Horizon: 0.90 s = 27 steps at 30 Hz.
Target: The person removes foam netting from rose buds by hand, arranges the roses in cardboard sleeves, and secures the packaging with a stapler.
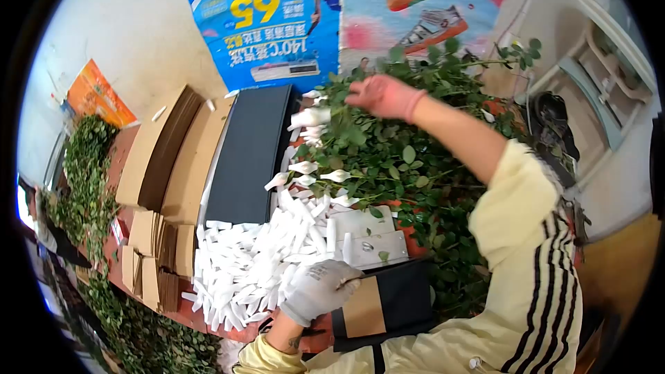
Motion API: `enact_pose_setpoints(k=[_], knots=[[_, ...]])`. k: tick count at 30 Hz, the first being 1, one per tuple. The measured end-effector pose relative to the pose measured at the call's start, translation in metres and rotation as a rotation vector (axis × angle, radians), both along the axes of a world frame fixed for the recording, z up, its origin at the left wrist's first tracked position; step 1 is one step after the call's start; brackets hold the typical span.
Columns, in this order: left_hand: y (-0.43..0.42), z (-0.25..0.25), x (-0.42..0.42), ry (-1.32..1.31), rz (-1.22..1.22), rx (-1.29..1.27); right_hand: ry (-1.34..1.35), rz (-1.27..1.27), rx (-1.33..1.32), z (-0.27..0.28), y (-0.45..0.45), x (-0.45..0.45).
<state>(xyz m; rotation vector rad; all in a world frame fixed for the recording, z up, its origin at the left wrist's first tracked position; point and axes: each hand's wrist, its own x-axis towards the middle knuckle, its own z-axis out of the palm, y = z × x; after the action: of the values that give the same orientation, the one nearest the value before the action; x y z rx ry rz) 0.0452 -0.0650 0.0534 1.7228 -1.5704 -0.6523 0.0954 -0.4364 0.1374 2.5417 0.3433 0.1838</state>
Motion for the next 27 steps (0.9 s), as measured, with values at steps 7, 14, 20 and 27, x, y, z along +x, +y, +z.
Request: enact_pose_setpoints(k=[7,14,20,27], knots=[[0.007,0.014,0.026,0.058,-0.123,0.073,0.329,-0.299,0.032,-0.163,0.01,0.079],[-0.03,-0.043,0.147,0.451,0.511,-0.177,0.097,-0.326,0.182,-0.119,0.008,0.072],[-0.08,-0.042,0.22,-0.118,0.711,-0.303,-0.046,-0.273,0.121,-0.069,-0.013,0.037],[-0.087,-0.031,0.221,0.72,0.627,-0.242,-0.318,-0.189,-0.141,-0.03,-0.034,-0.007]])
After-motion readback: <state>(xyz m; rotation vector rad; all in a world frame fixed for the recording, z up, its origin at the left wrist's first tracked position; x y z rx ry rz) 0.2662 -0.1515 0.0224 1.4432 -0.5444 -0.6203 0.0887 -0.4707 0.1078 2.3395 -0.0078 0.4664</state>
